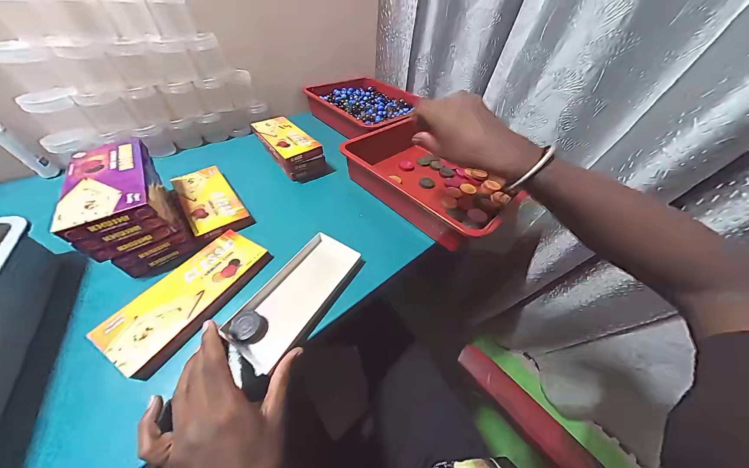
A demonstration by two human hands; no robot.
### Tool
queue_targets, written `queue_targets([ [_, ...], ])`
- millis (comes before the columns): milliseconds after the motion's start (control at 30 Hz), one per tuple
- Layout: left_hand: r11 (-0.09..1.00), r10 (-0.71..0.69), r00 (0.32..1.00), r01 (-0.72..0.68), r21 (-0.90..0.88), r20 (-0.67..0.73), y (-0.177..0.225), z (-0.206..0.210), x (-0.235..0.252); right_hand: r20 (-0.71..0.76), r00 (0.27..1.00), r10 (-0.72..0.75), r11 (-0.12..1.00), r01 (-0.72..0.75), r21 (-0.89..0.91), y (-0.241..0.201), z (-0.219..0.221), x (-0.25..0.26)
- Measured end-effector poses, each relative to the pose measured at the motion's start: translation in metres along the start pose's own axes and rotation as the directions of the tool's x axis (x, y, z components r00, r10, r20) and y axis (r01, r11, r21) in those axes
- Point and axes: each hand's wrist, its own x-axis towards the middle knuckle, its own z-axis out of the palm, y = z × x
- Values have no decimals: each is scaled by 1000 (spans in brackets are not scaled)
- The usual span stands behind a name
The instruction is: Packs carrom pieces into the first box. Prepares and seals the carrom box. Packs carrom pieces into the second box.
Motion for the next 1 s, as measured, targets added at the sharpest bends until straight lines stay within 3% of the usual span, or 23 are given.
queue_targets([
  [67,1000,15,1000,-15,5,20,0,-2,2,215,971,101,995,-93,-45,59,24,-1],
  [133,1000,13,999,-14,7,29,0,-2,2,340,931,134,991,-130,-36,96,51,-3],
  [233,1000,1,999,-1,7,39,0,-2,1,374,918,132,987,-157,36,115,81,-4],
  [467,1000,19,999,-19,11,41,-2,-1,1,483,850,209,977,-203,-65,99,93,24],
  [567,1000,15,998,-16,13,57,-4,-1,0,516,837,182,977,-214,4,91,82,27],
  [733,999,27,998,-28,16,55,-4,0,0,481,862,161,962,-246,119,102,87,18],
  [867,1000,29,999,-29,7,38,-5,2,1,468,878,104,981,-169,99,97,86,10],
  [1000,999,39,998,-39,4,44,-2,0,2,428,898,105,994,-91,-54,88,79,3],
])
